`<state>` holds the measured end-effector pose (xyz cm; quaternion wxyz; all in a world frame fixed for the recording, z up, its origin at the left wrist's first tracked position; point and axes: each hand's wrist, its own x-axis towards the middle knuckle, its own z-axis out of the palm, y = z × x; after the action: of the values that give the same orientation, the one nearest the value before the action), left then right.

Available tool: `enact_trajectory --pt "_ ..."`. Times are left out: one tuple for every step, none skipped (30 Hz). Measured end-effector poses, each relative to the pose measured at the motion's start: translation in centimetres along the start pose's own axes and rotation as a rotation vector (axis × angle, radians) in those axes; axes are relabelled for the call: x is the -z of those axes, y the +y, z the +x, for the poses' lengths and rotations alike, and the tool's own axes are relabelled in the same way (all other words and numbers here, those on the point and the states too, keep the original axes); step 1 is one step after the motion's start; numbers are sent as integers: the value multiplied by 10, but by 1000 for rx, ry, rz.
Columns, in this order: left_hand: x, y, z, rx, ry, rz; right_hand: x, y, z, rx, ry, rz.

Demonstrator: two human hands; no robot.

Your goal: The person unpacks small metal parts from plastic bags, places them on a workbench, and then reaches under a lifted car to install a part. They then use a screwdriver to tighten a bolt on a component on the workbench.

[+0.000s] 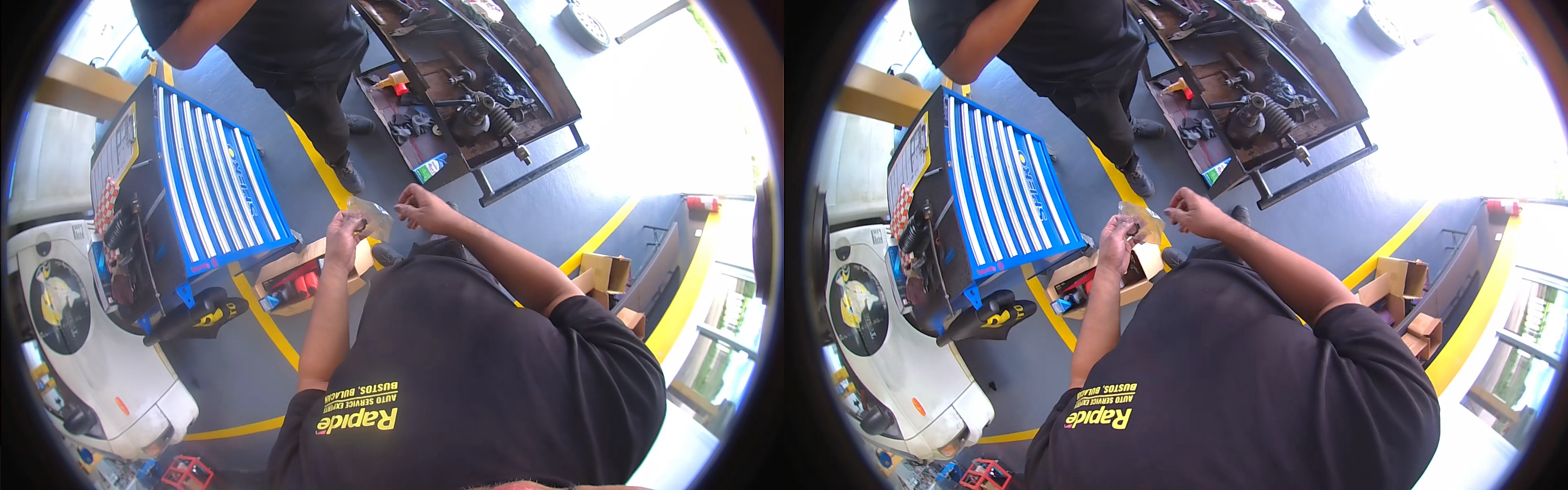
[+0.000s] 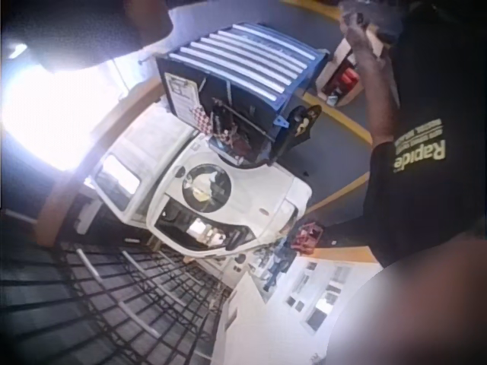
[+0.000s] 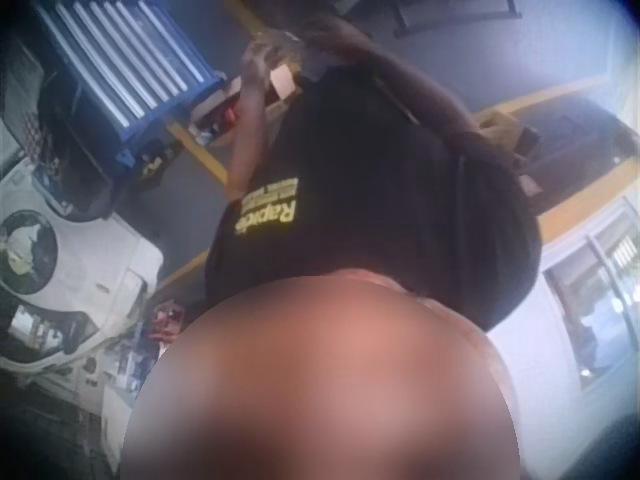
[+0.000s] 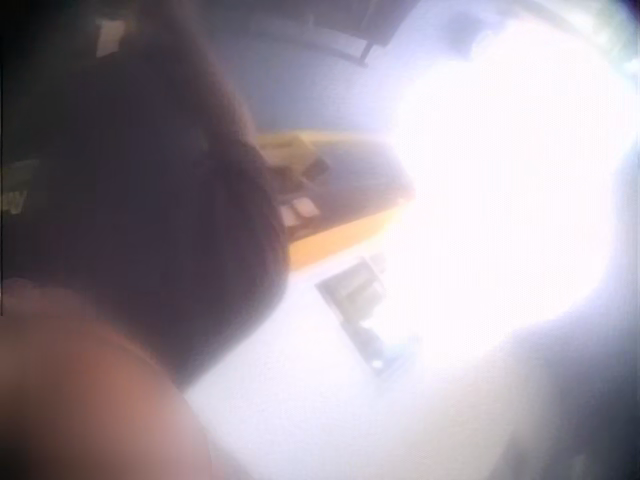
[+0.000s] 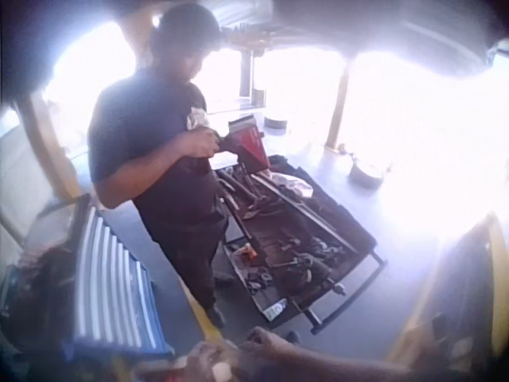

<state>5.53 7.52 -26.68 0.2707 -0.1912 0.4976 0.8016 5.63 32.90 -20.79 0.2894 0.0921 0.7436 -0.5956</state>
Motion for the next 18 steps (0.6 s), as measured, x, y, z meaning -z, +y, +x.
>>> enact_trajectory --pt "-1 3 1 -3 -13 -19 10 -1 -9 -21 44 -13" --pt "-3 7 3 -13 -14 18 23 -3 -20 2 66 -19" --pt "-4 10 4 -8 -1 56 35 -5 -32 32 81 -62" --pt "-6 11 3 -12 6 89 47 -8 -43 49 96 -102" --pt "-7 12 2 5 40 121 59 -11 -53 86 104 -134" --pt "-9 12 1 -1 44 131 71 -14 -61 80 128 -186" --pt "-10 11 0 14 75 143 81 -18 -68 94 147 -229" --pt "-11 10 -2 42 112 152 91 -21 -73 110 165 -271" --pt "-13 8 -4 35 117 142 100 -25 -77 110 168 -323" --pt "-15 5 -5 37 130 129 107 -28 -81 114 169 -375" --pt "-18 3 -6 51 159 115 115 -30 -82 119 170 -425" --pt "-21 -1 -7 48 165 95 121 -33 -82 113 139 -448" --pt "-25 -3 -7 33 165 96 128 -35 -82 143 118 -479" --pt "-30 -6 -7 31 186 96 136 -37 -81 174 97 -510" --pt "-35 -9 -5 49 223 94 144 -39 -82 177 70 -546" --pt "-41 -10 -4 49 245 90 155 -41 -82 226 58 -526" --pt "-47 -12 -2 13 243 88 168 -43 -83 249 40 -510" --pt "-54 -13 -1 -3 258 85 183 -45 -84 255 17 -489"
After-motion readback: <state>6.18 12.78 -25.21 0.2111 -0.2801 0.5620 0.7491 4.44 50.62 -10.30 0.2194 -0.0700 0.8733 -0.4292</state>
